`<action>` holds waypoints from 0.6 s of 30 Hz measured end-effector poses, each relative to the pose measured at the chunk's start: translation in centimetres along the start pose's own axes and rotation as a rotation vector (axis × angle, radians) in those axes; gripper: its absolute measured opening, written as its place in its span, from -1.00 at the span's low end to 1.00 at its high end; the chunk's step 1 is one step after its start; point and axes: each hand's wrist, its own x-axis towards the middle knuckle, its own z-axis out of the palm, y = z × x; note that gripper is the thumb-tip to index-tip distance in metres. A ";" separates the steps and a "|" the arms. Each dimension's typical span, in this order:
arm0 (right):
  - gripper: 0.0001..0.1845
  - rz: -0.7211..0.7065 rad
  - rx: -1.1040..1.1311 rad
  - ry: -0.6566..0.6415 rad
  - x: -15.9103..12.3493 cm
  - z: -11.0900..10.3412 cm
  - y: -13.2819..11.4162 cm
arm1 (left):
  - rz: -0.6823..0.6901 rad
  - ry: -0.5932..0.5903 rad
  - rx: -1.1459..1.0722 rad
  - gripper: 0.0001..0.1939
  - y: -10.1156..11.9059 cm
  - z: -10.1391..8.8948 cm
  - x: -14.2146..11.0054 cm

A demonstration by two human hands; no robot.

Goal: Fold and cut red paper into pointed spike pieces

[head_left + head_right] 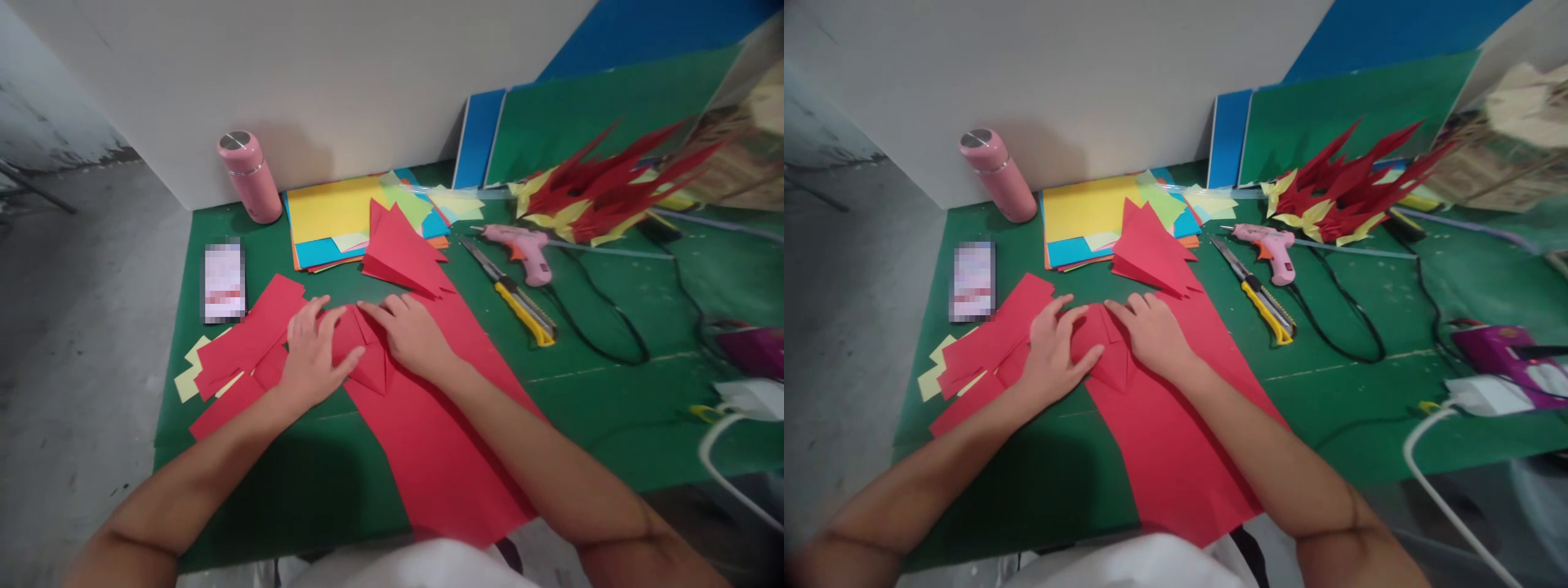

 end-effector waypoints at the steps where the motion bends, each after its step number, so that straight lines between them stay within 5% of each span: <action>1: -0.47 0.019 0.006 0.006 -0.1 0.0 0.0 | -0.051 0.031 -0.010 -0.46 0.0 0.1 0.0; 8: -0.52 0.186 -0.033 -0.112 -0.5 -0.9 -0.8 | -0.080 0.188 -0.154 -0.45 -0.4 0.5 -0.2; 18: -0.52 0.225 -0.090 -0.092 -0.9 -1.2 -1.2 | -0.221 0.410 -0.745 -0.51 -1.3 1.5 0.9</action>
